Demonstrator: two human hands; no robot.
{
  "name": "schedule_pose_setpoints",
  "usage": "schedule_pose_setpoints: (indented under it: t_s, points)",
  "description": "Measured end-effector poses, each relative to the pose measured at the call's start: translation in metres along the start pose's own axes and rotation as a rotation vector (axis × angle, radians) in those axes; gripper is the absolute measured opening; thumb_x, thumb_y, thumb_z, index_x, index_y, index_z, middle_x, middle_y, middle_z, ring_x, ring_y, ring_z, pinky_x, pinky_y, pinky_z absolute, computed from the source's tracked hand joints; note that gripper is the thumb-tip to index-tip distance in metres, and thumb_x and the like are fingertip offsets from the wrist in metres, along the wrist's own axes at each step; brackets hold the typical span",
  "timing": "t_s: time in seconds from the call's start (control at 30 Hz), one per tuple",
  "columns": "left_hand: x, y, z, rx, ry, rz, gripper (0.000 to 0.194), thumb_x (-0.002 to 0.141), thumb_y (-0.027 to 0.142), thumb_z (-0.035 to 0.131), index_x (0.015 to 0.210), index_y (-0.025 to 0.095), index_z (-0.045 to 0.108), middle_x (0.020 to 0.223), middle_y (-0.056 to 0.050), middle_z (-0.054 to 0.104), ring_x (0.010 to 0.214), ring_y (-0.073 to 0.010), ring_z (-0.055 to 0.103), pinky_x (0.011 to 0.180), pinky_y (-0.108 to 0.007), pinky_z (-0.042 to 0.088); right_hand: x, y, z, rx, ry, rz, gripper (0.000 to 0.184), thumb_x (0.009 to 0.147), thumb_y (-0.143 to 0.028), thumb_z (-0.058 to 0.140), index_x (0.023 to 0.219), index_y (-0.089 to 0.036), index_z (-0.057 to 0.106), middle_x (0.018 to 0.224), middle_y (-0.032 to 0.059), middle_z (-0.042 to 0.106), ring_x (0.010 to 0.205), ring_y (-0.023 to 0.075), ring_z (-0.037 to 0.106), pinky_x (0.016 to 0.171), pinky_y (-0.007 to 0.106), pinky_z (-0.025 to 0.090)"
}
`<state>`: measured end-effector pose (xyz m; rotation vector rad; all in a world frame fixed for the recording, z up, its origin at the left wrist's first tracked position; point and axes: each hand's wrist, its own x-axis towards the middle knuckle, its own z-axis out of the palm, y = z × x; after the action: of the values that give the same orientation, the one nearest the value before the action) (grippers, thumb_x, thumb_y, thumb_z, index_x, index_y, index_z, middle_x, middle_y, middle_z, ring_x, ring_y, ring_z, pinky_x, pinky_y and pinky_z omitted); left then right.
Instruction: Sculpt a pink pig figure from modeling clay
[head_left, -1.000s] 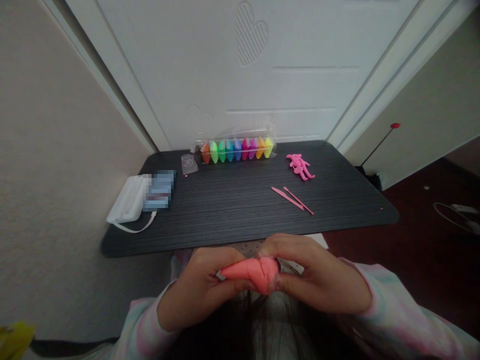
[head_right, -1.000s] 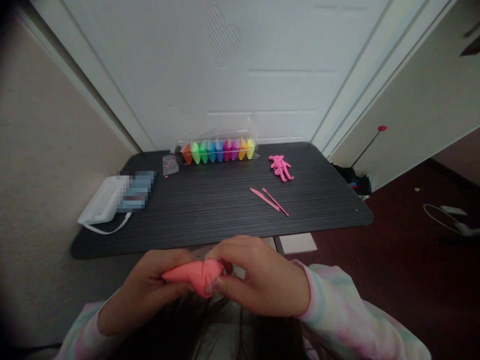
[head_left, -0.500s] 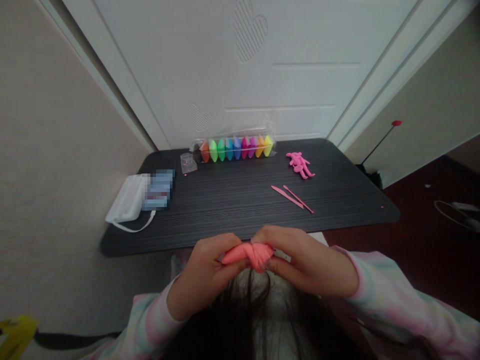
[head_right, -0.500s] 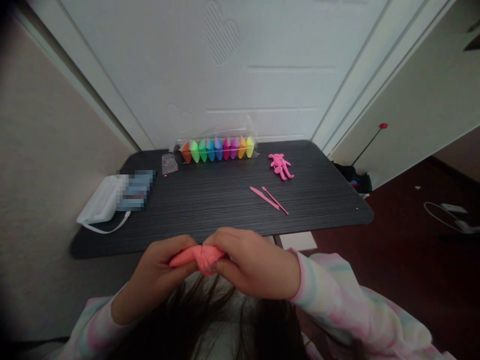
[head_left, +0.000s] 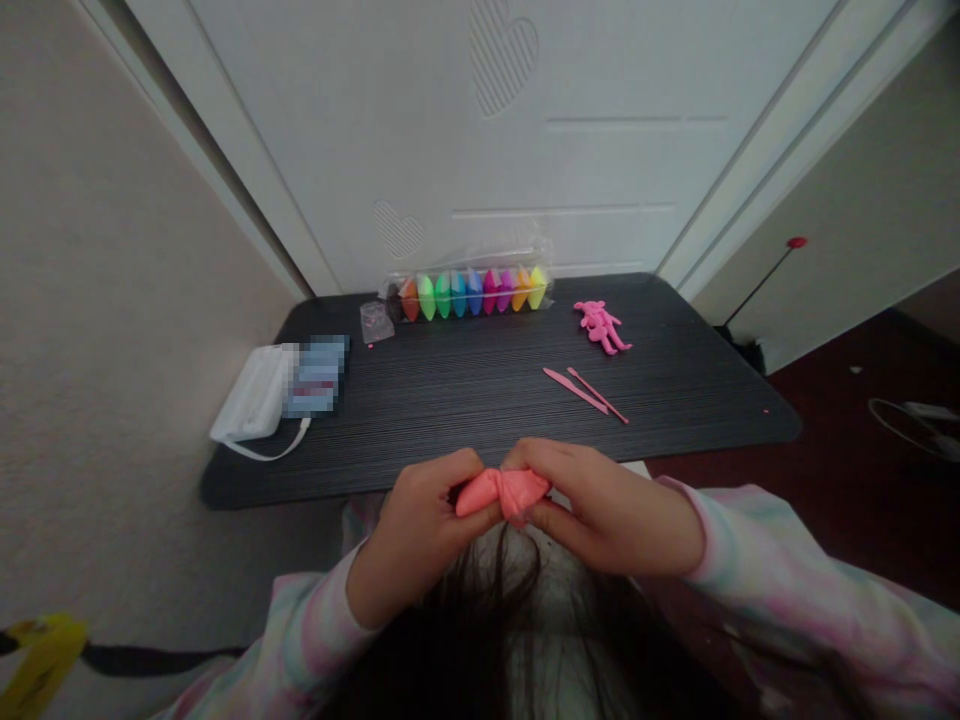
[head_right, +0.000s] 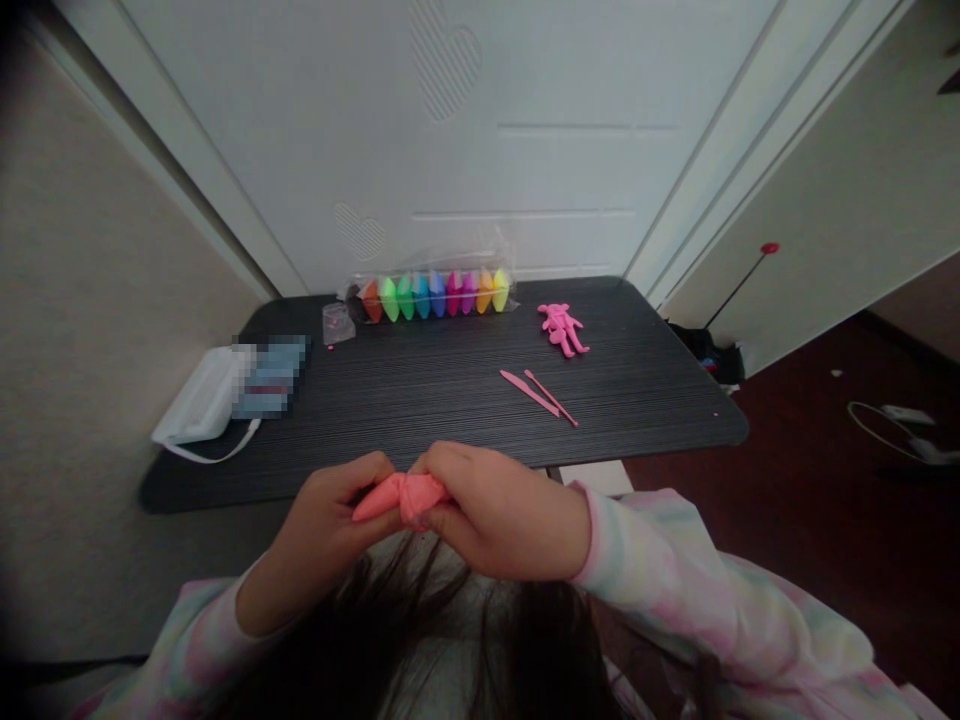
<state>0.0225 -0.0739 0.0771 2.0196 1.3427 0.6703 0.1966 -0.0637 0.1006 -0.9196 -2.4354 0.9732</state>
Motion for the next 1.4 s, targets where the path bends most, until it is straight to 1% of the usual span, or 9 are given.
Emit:
schedule_pose_setpoints:
  t_s: [0.3, 0.43, 0.53, 0.63, 0.8, 0.97, 1.17, 1.3, 1.4]
  points:
    - [0.002, -0.002, 0.010, 0.161, 0.087, -0.020, 0.028, 0.073, 0.029, 0.051, 0.053, 0.017, 0.036, 0.049, 0.007, 0.036, 0.046, -0.0069, 0.034, 0.046, -0.021, 0.020, 0.009, 0.014, 0.010, -0.005, 0.075, 0.037, 0.009, 0.075, -0.011, 0.042, 0.080, -0.015, 0.048, 0.079, 0.0055, 0.055, 0.073, 0.0149, 0.050, 0.066, 0.027, 0.039]
    - [0.005, -0.006, 0.011, 0.139, 0.088, -0.011, 0.029, 0.073, 0.030, 0.050, 0.053, 0.017, 0.035, 0.050, 0.007, 0.035, 0.047, -0.0073, 0.034, 0.046, -0.021, 0.020, 0.010, 0.020, 0.013, 0.042, 0.098, 0.042, 0.007, 0.075, -0.013, 0.043, 0.080, -0.015, 0.049, 0.078, 0.0050, 0.055, 0.072, 0.0145, 0.050, 0.066, 0.027, 0.039]
    - [0.010, -0.012, 0.008, 0.003, -0.010, -0.007, 0.032, 0.072, 0.034, 0.052, 0.051, 0.017, 0.035, 0.049, 0.007, 0.033, 0.047, -0.0070, 0.031, 0.046, -0.021, 0.020, 0.010, 0.024, 0.014, 0.109, 0.140, 0.075, 0.006, 0.076, -0.017, 0.046, 0.077, -0.015, 0.050, 0.073, 0.0027, 0.055, 0.067, 0.0128, 0.050, 0.062, 0.025, 0.038]
    - [0.014, -0.021, 0.007, -0.235, -0.099, -0.031, 0.031, 0.072, 0.035, 0.051, 0.052, 0.017, 0.037, 0.051, 0.007, 0.033, 0.048, -0.0067, 0.031, 0.047, -0.020, 0.023, 0.010, 0.029, 0.014, 0.173, 0.135, 0.133, 0.009, 0.077, -0.022, 0.046, 0.076, -0.014, 0.052, 0.068, 0.0005, 0.053, 0.061, 0.0112, 0.048, 0.057, 0.023, 0.037]
    - [0.014, -0.032, 0.008, -0.526, -0.037, -0.097, 0.026, 0.071, 0.035, 0.052, 0.056, 0.016, 0.043, 0.054, 0.006, 0.036, 0.049, -0.0069, 0.033, 0.047, -0.020, 0.027, 0.008, 0.036, 0.006, 0.483, 0.119, 0.178, 0.010, 0.079, -0.023, 0.047, 0.074, -0.015, 0.050, 0.060, -0.0029, 0.050, 0.054, 0.0080, 0.047, 0.051, 0.020, 0.036]
    - [0.016, -0.039, 0.006, -0.571, -0.039, -0.136, 0.024, 0.071, 0.035, 0.053, 0.059, 0.015, 0.046, 0.055, 0.005, 0.039, 0.050, -0.0065, 0.034, 0.046, -0.019, 0.026, 0.004, 0.039, -0.003, 0.641, 0.233, 0.242, 0.012, 0.076, -0.026, 0.054, 0.080, -0.015, 0.052, 0.061, -0.0029, 0.051, 0.054, 0.0077, 0.048, 0.051, 0.020, 0.038]
    - [0.021, -0.044, 0.003, -0.555, -0.082, -0.204, 0.026, 0.073, 0.036, 0.051, 0.060, 0.016, 0.043, 0.052, 0.007, 0.037, 0.046, -0.0057, 0.032, 0.044, -0.018, 0.025, 0.003, 0.045, -0.002, 0.504, 0.339, 0.194, 0.013, 0.074, -0.024, 0.056, 0.084, -0.016, 0.052, 0.076, 0.0003, 0.054, 0.068, 0.0101, 0.051, 0.060, 0.022, 0.041]
    - [0.021, -0.040, 0.000, -0.440, -0.080, -0.162, 0.026, 0.073, 0.035, 0.051, 0.057, 0.015, 0.043, 0.054, 0.006, 0.037, 0.050, -0.0065, 0.034, 0.047, -0.019, 0.027, 0.006, 0.044, 0.000, 0.268, 0.323, 0.134, 0.014, 0.073, -0.020, 0.054, 0.086, -0.017, 0.053, 0.084, 0.0021, 0.056, 0.078, 0.0133, 0.051, 0.070, 0.026, 0.041]
    - [0.019, -0.035, -0.002, -0.358, -0.030, -0.121, 0.022, 0.073, 0.032, 0.052, 0.059, 0.015, 0.049, 0.056, 0.005, 0.041, 0.053, -0.0077, 0.039, 0.050, -0.020, 0.031, 0.008, 0.042, 0.003, 0.182, 0.345, 0.174, 0.010, 0.073, -0.020, 0.053, 0.082, -0.017, 0.053, 0.078, 0.0004, 0.056, 0.073, 0.0124, 0.051, 0.067, 0.025, 0.040]
